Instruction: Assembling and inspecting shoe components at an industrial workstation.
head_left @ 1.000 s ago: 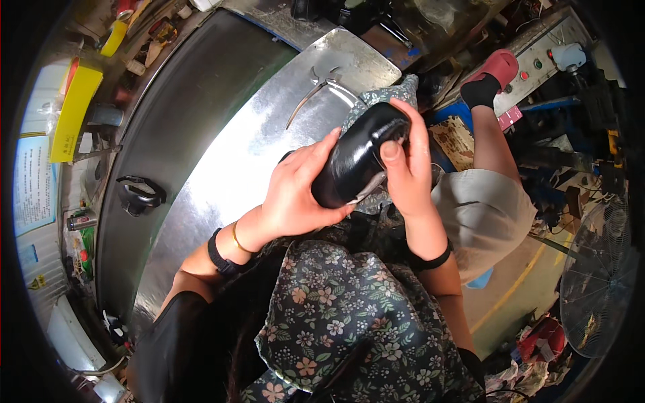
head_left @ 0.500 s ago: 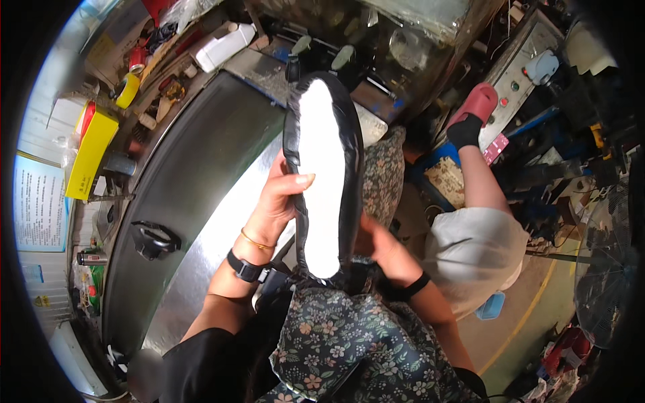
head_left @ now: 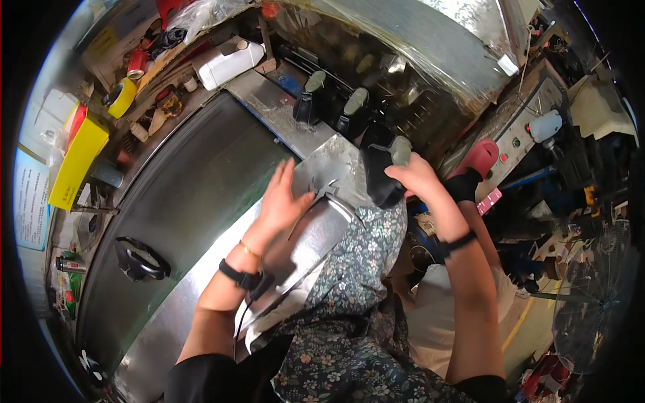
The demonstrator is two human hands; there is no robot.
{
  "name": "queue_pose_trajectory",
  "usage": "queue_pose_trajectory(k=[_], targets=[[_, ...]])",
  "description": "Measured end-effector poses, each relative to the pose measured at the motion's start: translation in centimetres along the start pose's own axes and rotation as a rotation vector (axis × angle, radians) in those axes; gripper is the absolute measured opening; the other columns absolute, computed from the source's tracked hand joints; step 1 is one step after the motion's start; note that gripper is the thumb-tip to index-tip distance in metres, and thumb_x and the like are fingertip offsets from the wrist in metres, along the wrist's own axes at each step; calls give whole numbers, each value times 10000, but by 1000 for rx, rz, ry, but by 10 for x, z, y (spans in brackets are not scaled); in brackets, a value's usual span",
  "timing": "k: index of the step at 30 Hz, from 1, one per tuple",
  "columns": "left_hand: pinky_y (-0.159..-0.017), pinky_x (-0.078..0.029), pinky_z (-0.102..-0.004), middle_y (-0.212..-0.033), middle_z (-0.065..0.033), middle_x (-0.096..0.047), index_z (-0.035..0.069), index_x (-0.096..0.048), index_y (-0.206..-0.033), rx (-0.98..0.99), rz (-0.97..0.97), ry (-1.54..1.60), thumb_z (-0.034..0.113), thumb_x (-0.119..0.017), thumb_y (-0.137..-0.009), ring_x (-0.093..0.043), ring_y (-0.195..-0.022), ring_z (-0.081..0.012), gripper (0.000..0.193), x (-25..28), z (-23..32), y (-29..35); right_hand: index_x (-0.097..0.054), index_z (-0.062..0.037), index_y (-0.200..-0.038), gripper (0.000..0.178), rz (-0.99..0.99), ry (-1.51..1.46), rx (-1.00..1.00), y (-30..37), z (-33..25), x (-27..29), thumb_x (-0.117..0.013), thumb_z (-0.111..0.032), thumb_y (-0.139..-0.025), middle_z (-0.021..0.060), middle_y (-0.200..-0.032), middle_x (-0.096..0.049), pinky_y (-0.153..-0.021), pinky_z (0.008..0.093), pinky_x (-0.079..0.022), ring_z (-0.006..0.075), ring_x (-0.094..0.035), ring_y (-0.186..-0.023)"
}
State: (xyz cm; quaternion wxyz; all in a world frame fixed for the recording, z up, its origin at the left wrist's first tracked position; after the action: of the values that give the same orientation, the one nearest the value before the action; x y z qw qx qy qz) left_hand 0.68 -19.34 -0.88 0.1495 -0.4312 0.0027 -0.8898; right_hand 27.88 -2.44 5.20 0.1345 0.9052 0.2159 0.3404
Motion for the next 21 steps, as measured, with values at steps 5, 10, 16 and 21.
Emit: queue_pose_trajectory(k=[5, 10, 16, 21], targets=[[-1189, -152, -491, -1581, -289, -69, 27, -59, -1539, 52, 93, -137, 473, -710, -811, -84, -1472, -437, 1074, -40, -25, -141, -663, 88, -952, 531, 188, 224, -5, -92, -51, -42, -662, -394, -728, 216, -846, -694, -592, 374, -553, 304, -700, -694], [-1215, -74, -382, -1581, -302, 2, -131, 21, -1481, 155, 112, 27, 653, -670, -766, 10, -1491, -377, 1267, -90, -24, -240, -724, 50, -897, 555, 80, 385, -19, -116, -90, -41, -599, -480, -786, 251, -936, -699, -796, 422, -542, 377, -690, -910], [-978, -391, -303, -1234, -178, -613, -99, -519, -1312, 405, -3, 668, 467, -610, -926, -545, -1124, -193, 691, -95, -27, -279, -645, 92, -1079, 661, 34, 233, -21, -120, -57, -55, -397, -508, -953, 252, -1040, -681, -857, 427, -526, 371, -679, -949], [-1139, -313, -357, -1458, -146, -459, -36, -451, -1406, 5, 5, 1320, 228, -505, -1020, -408, -1372, -233, 470, -37, 114, -103, -560, 12, -1274, 385, 252, -702, 235, -12, 28, -35, -466, -272, -1032, 132, -1114, -666, -736, 299, -540, 174, -675, -816]])
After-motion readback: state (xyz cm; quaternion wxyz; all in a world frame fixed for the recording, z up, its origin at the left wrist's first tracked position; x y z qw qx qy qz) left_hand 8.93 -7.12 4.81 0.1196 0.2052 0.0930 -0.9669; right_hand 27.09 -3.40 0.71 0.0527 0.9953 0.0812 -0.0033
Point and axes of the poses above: each hand's wrist, its own y-axis away from the middle knuckle, its own x-axis out of the back of the hand, z = x × y, the point moved 1 cm from there along -y, towards the middle knuckle
